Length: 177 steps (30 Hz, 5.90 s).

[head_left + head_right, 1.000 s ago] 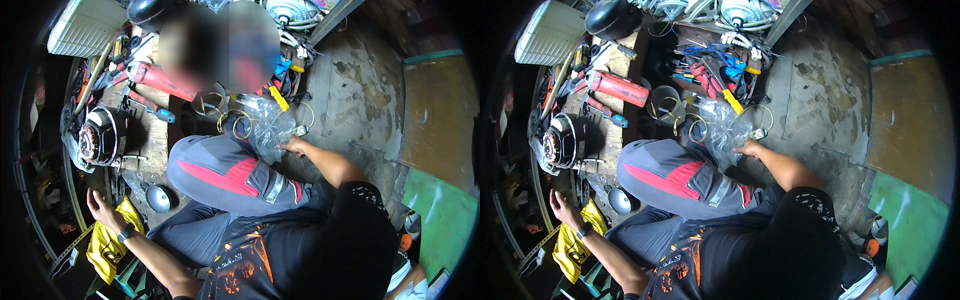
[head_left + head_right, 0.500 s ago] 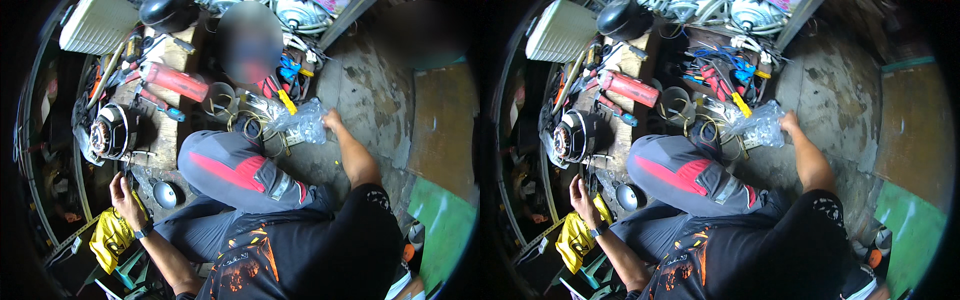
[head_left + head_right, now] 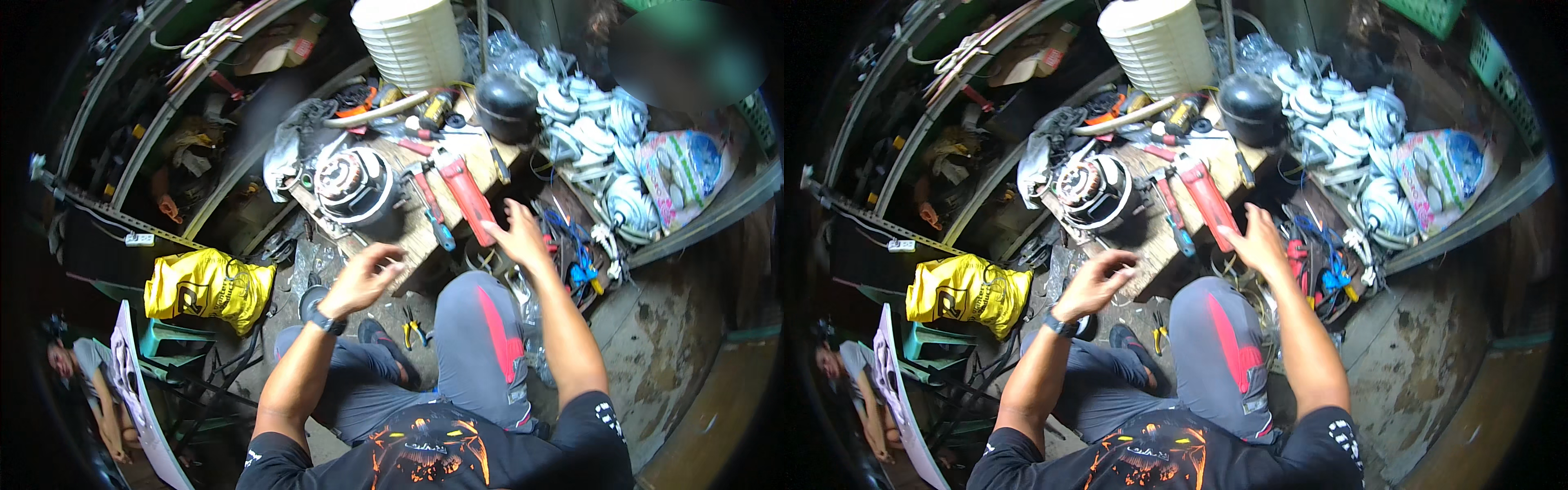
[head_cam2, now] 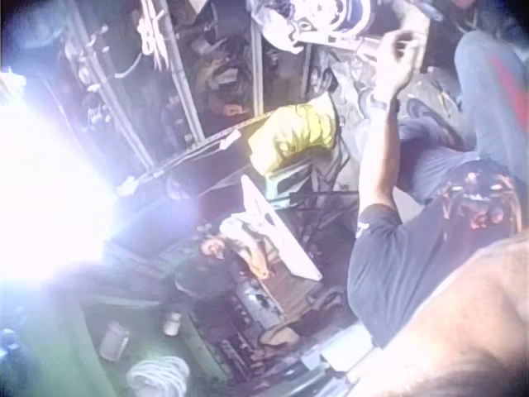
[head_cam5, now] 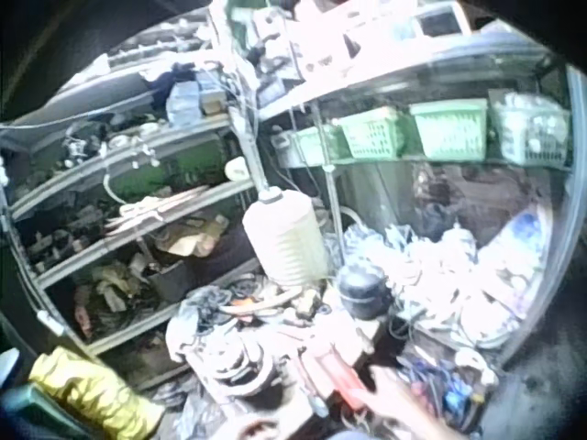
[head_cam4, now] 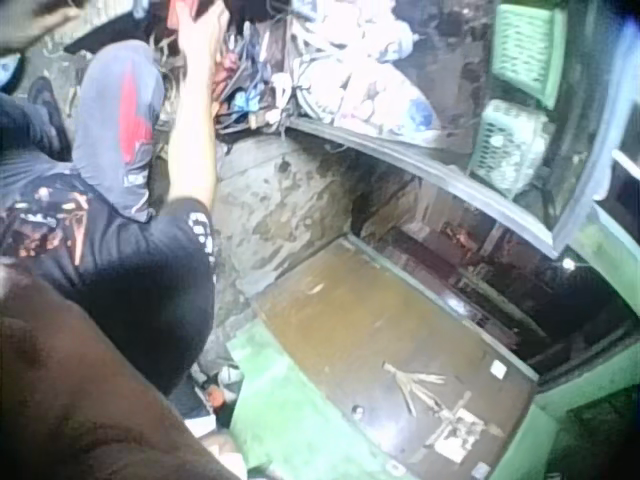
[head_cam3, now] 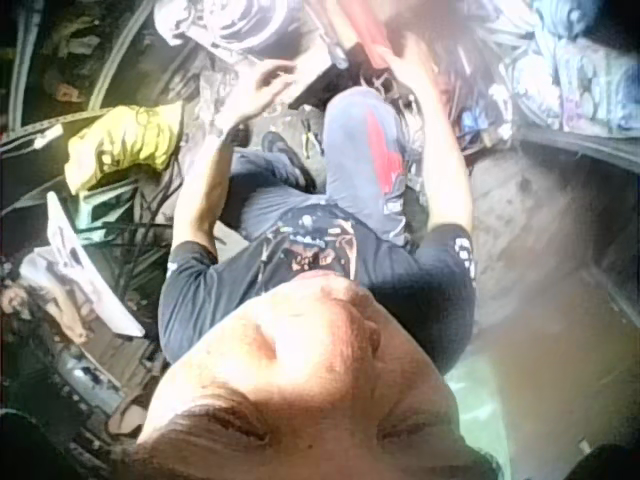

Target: The person disassembles an electric motor by hand using pliers, a screwdriver, and a hammer, removing the outer casing and internal components on a wooden workbench.

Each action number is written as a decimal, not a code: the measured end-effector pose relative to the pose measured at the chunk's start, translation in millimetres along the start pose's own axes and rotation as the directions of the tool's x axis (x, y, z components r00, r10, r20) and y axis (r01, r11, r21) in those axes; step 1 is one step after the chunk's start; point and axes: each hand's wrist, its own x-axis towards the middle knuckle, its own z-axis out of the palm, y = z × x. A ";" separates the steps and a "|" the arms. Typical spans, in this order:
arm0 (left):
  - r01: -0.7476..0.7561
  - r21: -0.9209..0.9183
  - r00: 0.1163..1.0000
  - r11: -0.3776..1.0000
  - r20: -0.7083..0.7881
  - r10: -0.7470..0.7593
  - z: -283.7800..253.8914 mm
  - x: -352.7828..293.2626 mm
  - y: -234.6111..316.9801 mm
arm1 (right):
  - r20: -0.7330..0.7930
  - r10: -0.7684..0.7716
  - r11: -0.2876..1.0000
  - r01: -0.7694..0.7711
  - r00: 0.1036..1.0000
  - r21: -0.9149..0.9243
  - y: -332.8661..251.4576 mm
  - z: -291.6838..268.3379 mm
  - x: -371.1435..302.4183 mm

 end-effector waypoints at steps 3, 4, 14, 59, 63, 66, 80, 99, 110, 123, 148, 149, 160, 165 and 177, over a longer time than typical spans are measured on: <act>-0.099 0.063 0.994 0.993 0.061 0.095 22.5 31.3 -18.5 | 0.110 0.071 0.970 -0.043 0.991 -0.240 -20.8 41.6 66.2; -0.087 0.047 0.995 0.995 0.050 0.085 24.6 30.8 -17.2 | 0.119 0.110 0.958 -0.073 0.987 -0.279 -29.9 48.4 69.1; -0.262 0.018 0.958 0.965 -0.117 0.262 22.7 62.6 -13.4 | -0.301 -0.138 0.955 0.046 0.944 -0.293 -47.8 25.2 58.3; -0.399 0.501 0.895 0.768 0.395 0.208 -154.4 -20.9 168.9 | 0.135 -0.850 0.373 0.764 0.508 -0.527 -263.7 -270.9 -18.1; -0.266 0.108 0.882 0.958 0.429 0.196 -142.5 -19.9 146.9 | -0.041 -0.845 0.532 0.832 0.533 -0.159 -235.8 -245.4 33.7; -0.104 -0.151 0.881 0.983 0.444 0.161 -130.0 -21.5 144.6 | 0.050 -0.564 0.806 0.537 0.824 0.248 -220.1 -196.1 65.6; -0.025 0.361 0.903 0.932 -0.393 0.177 -177.9 21.8 130.2 | 0.712 -0.508 0.796 -0.054 0.485 0.604 -179.1 -112.9 -36.6; -0.462 0.457 0.884 0.760 0.171 0.434 -159.8 -52.4 162.3 | 0.070 -0.754 0.635 0.753 0.653 -0.174 -187.7 -53.3 123.5; 0.289 0.866 0.885 0.407 -0.405 0.232 -224.4 -43.8 148.6 | 0.119 -0.907 0.373 0.902 0.403 -0.216 -241.4 -91.4 -83.0; -0.452 0.198 0.884 0.870 0.232 0.407 -157.0 -59.0 143.1 | -0.052 -0.940 0.316 0.918 0.337 0.238 -219.0 -32.8 67.1; -0.257 -0.297 0.956 0.920 0.061 0.287 -117.0 -68.5 89.3 | 0.356 -0.669 0.658 0.296 0.653 0.693 -180.3 37.5 -18.3; -0.288 -0.193 0.957 0.938 -0.103 0.273 -110.4 -60.9 83.7 | 0.410 -0.532 0.655 0.053 0.741 0.754 -177.1 54.9 -45.7; -0.018 0.085 0.904 0.996 -0.424 0.053 -74.8 16.9 20.1 | 0.299 -0.343 0.797 0.107 0.891 0.594 -230.9 6.5 -47.0; -0.100 0.343 0.942 0.934 -0.271 0.200 -105.5 49.5 39.2 | 0.186 -0.396 0.825 0.260 0.899 0.501 -251.9 9.0 4.9; -0.118 -0.027 0.981 0.993 -0.156 0.113 -161.1 147.5 -16.5 | -0.191 -0.606 0.684 0.628 0.772 0.372 -275.8 28.9 56.3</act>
